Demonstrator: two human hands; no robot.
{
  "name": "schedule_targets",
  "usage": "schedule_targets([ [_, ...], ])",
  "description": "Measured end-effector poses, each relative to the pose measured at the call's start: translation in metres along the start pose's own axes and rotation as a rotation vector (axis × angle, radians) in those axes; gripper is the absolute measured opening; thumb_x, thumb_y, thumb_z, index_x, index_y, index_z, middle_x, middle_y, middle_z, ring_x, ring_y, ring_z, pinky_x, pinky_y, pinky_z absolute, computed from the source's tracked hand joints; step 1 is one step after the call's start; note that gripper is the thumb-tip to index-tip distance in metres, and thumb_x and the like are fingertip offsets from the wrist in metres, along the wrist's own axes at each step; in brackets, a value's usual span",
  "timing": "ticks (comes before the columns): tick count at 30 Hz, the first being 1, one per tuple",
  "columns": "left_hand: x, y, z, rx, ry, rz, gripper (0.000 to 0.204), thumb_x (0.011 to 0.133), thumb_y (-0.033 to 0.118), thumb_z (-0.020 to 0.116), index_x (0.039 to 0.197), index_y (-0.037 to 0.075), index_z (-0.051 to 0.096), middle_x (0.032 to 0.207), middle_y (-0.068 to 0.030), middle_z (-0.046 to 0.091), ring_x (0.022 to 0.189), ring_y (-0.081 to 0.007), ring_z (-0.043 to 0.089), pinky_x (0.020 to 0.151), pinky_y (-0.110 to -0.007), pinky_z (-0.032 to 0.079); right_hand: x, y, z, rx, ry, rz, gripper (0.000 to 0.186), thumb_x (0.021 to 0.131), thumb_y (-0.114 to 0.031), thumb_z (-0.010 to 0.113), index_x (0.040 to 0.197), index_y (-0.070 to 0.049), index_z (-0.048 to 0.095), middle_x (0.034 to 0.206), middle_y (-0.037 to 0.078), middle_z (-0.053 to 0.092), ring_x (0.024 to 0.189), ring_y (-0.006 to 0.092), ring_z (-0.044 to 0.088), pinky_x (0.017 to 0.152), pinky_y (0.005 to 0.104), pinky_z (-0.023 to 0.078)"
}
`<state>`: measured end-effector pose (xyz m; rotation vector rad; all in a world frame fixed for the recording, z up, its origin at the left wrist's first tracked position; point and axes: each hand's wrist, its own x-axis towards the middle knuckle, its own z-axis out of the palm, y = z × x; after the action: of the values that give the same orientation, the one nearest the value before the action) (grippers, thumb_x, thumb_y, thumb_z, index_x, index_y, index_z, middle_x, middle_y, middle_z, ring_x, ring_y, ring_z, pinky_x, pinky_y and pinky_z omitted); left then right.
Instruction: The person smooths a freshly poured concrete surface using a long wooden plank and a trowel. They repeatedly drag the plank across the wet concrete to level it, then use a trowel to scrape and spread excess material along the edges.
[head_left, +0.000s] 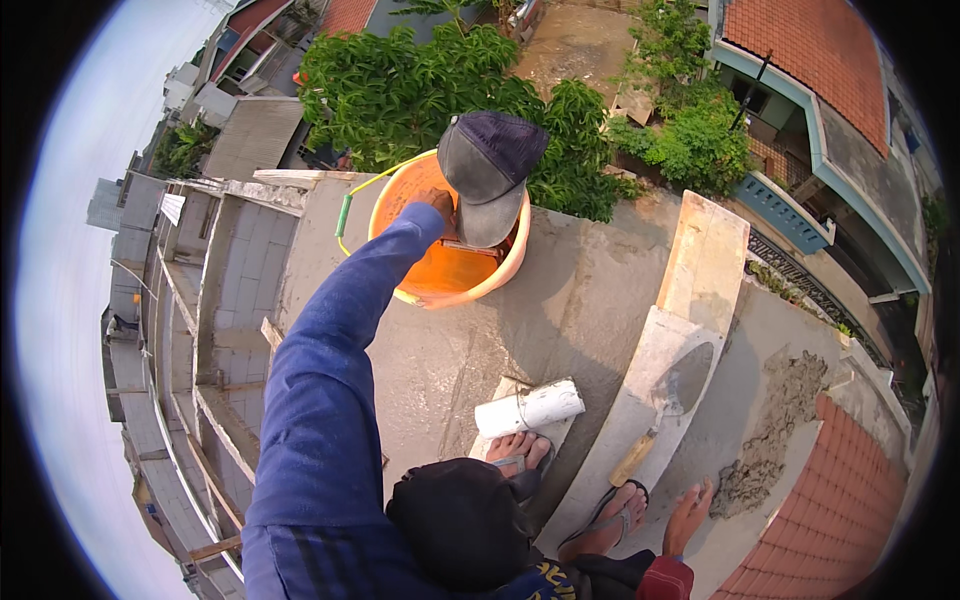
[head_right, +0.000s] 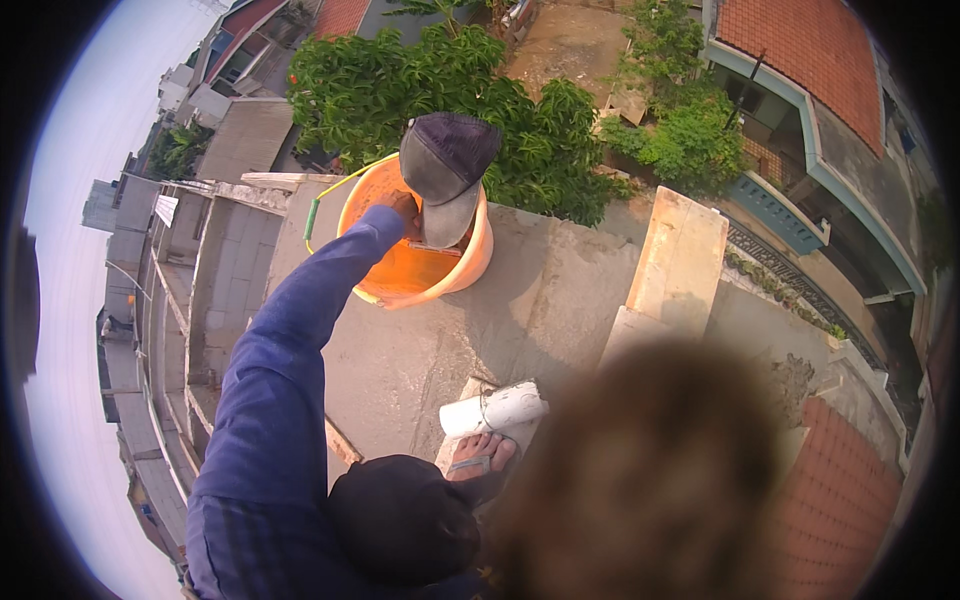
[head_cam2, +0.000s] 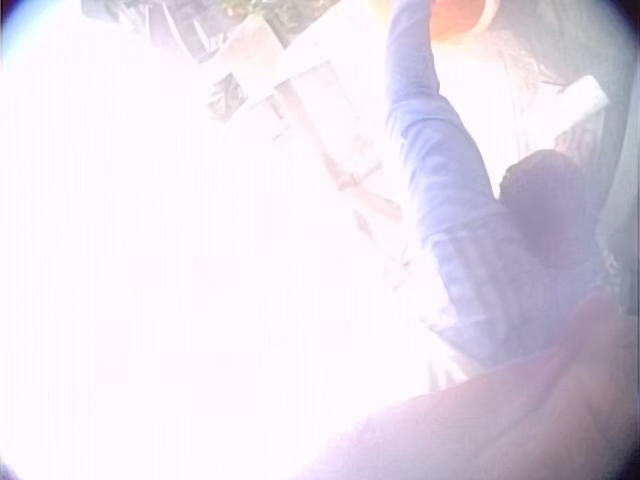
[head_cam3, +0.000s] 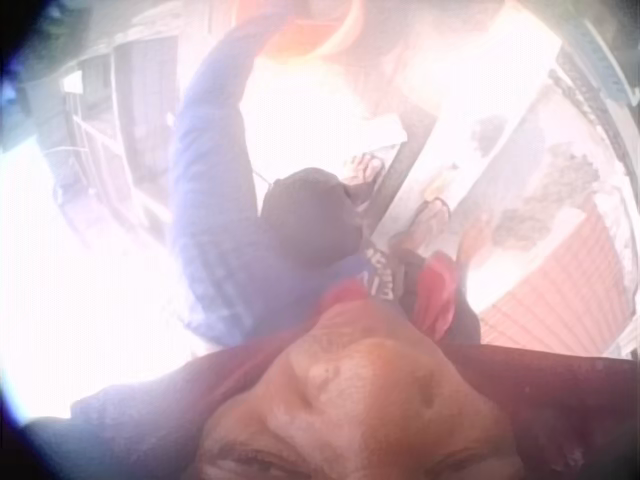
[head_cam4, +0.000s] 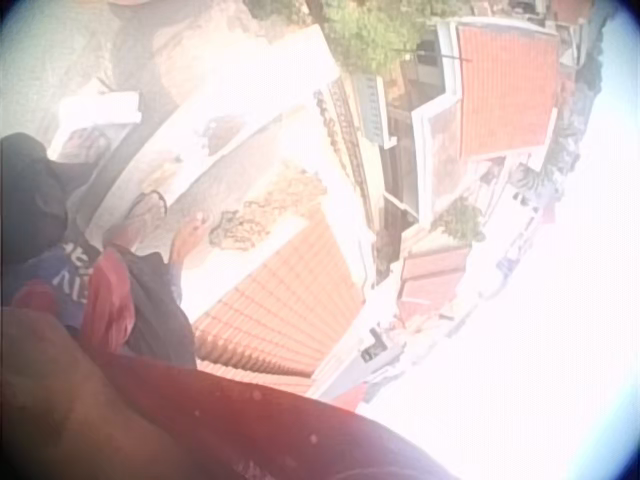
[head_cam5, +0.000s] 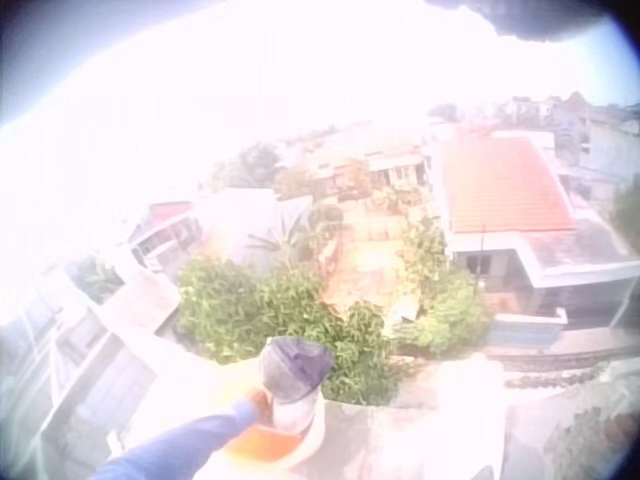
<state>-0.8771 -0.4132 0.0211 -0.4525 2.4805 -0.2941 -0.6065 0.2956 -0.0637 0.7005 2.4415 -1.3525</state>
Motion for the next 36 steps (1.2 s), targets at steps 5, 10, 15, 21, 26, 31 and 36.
schedule_targets([
  [5,-0.028,-0.005,0.003,0.004,0.064,0.010,0.024,0.080,0.031,0.078,0.100,0.018,0.078,0.099,-0.0092,0.077,0.099,-0.0297,0.073,0.085,-0.042,0.059,0.006,0.001,0.005,0.009,-0.034,-0.055,0.055,0.110,-0.037,0.048,0.149,0.002,0.044,0.126,0.015,0.057,0.086,0.0178,0.058,0.079,0.0323,0.049],
  [10,-0.031,-0.012,0.021,0.034,0.348,0.046,0.026,0.088,0.030,0.074,0.112,0.021,0.074,0.103,-0.0095,0.073,0.100,-0.0311,0.070,0.083,-0.043,0.057,0.009,-0.008,-0.001,-0.014,-0.080,-0.014,0.056,0.110,-0.037,0.048,0.149,0.002,0.044,0.133,0.017,0.056,0.086,0.0185,0.059,0.080,0.0329,0.050],
  [15,-0.031,-0.027,0.012,0.322,0.403,0.058,0.022,0.095,0.025,0.065,0.116,0.023,0.072,0.111,-0.0094,0.068,0.101,-0.0296,0.070,0.081,-0.041,0.056,0.010,-0.012,0.000,-0.005,-0.036,-0.064,0.054,0.110,-0.036,0.048,0.149,0.001,0.044,0.136,0.019,0.055,0.094,0.0204,0.060,0.085,0.0343,0.051],
  [21,-0.058,-0.039,0.001,0.068,0.500,-0.074,0.028,0.091,0.015,0.067,0.119,0.016,0.067,0.108,-0.0082,0.069,0.102,-0.0349,0.069,0.085,-0.045,0.057,0.009,-0.012,0.001,-0.019,-0.050,-0.053,0.053,0.110,-0.037,0.047,0.149,-0.002,0.045,0.135,0.018,0.055,0.104,0.0229,0.058,0.088,0.0345,0.051],
  [26,-0.078,-0.052,0.012,-0.611,0.734,-0.209,0.037,0.087,0.021,0.073,0.122,0.015,0.063,0.101,-0.0151,0.073,0.098,-0.0382,0.069,0.085,-0.050,0.054,0.009,-0.010,-0.006,-0.036,-0.089,-0.052,0.051,0.110,-0.040,0.047,0.149,-0.007,0.047,0.127,0.013,0.056,0.091,0.0193,0.058,0.079,0.0325,0.050],
  [31,-0.098,-0.056,0.012,-0.702,0.842,-0.167,0.031,0.087,0.022,0.071,0.116,0.015,0.061,0.097,-0.0152,0.073,0.092,-0.0419,0.067,0.081,-0.053,0.052,0.012,-0.013,-0.009,-0.079,-0.066,0.009,0.050,0.110,-0.041,0.048,0.149,-0.010,0.048,0.122,0.010,0.056,0.085,0.0168,0.057,0.073,0.0320,0.048],
  [36,-0.096,-0.055,-0.003,-0.316,0.699,-0.195,0.027,0.090,0.023,0.065,0.116,0.017,0.062,0.105,-0.0114,0.072,0.102,-0.0397,0.067,0.083,-0.051,0.055,0.016,-0.025,-0.014,-0.134,-0.080,-0.073,0.050,0.109,-0.039,0.049,0.149,-0.009,0.048,0.121,0.009,0.055,0.087,0.0176,0.057,0.074,0.0327,0.049],
])
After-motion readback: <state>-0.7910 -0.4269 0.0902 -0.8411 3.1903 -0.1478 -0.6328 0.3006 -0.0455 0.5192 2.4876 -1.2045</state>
